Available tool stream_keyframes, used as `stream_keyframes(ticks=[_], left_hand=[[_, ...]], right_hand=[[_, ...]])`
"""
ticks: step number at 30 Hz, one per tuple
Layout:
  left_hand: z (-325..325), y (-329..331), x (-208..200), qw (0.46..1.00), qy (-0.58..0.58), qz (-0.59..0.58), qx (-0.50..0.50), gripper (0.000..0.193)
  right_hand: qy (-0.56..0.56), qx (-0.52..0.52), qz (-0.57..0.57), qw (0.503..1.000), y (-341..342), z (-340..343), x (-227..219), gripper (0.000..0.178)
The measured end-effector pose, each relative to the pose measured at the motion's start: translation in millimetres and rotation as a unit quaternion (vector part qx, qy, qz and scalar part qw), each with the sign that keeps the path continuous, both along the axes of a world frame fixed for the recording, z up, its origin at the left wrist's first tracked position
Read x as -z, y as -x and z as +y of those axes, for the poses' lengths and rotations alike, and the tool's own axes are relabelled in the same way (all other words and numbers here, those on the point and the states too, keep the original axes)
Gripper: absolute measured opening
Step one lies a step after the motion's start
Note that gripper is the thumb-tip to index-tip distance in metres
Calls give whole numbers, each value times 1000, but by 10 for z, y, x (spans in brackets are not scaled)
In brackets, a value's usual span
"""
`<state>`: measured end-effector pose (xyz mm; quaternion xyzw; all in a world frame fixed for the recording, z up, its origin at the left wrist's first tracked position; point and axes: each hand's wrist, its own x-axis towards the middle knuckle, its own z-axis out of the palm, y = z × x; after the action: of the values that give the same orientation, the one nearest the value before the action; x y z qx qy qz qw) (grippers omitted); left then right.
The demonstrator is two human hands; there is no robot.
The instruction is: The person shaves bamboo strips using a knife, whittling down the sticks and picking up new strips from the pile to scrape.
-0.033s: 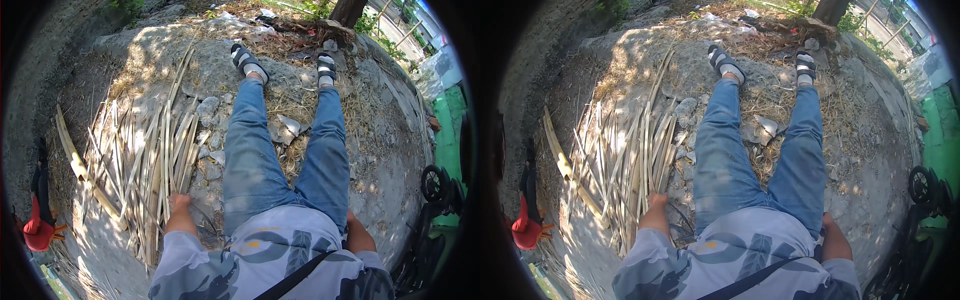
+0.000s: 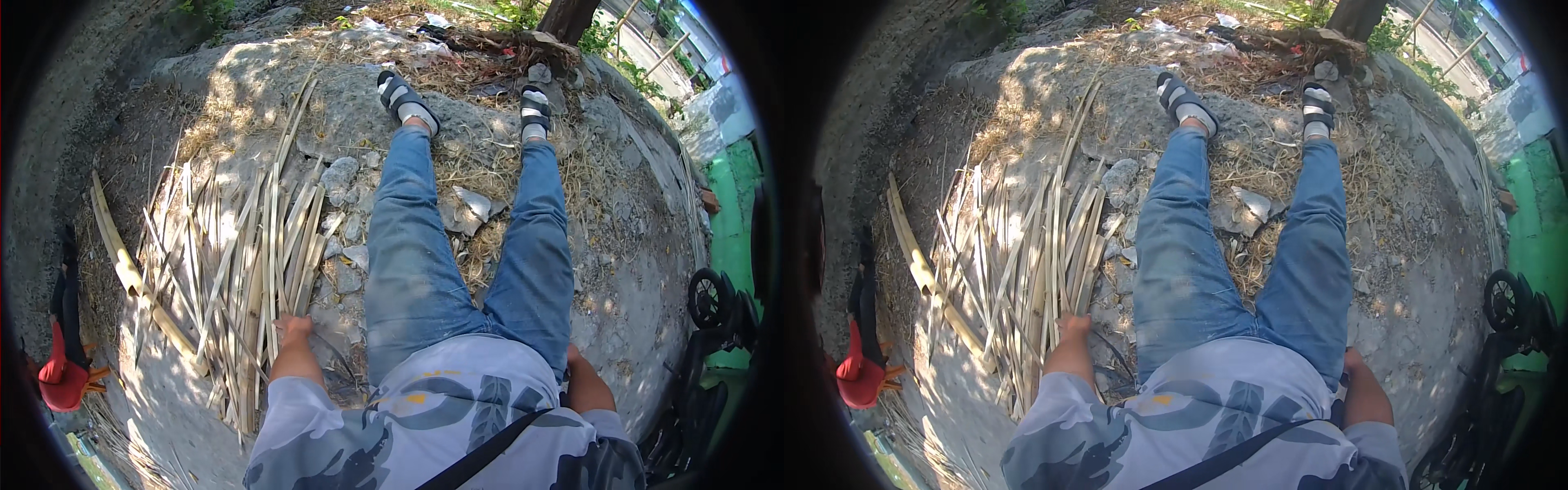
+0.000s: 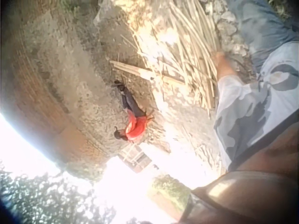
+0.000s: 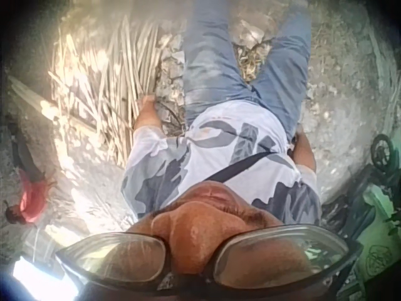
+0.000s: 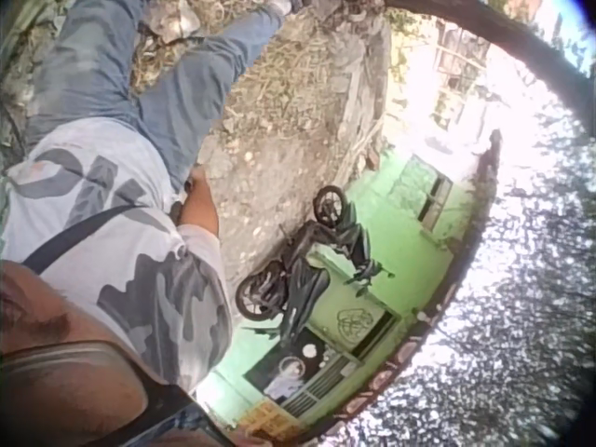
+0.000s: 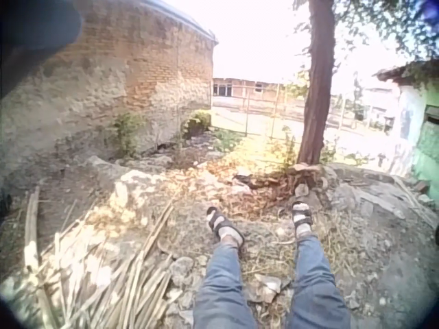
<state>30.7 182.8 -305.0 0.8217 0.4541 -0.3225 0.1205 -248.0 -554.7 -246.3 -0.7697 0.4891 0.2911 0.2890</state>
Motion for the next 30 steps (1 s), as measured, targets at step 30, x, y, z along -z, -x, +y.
stream_keyframes(ticks=[30], left_hand=[[265,501,496,988,-80,-43,121,85]], right_hand=[[2,-61,51,997,-251,446,-387,49]])
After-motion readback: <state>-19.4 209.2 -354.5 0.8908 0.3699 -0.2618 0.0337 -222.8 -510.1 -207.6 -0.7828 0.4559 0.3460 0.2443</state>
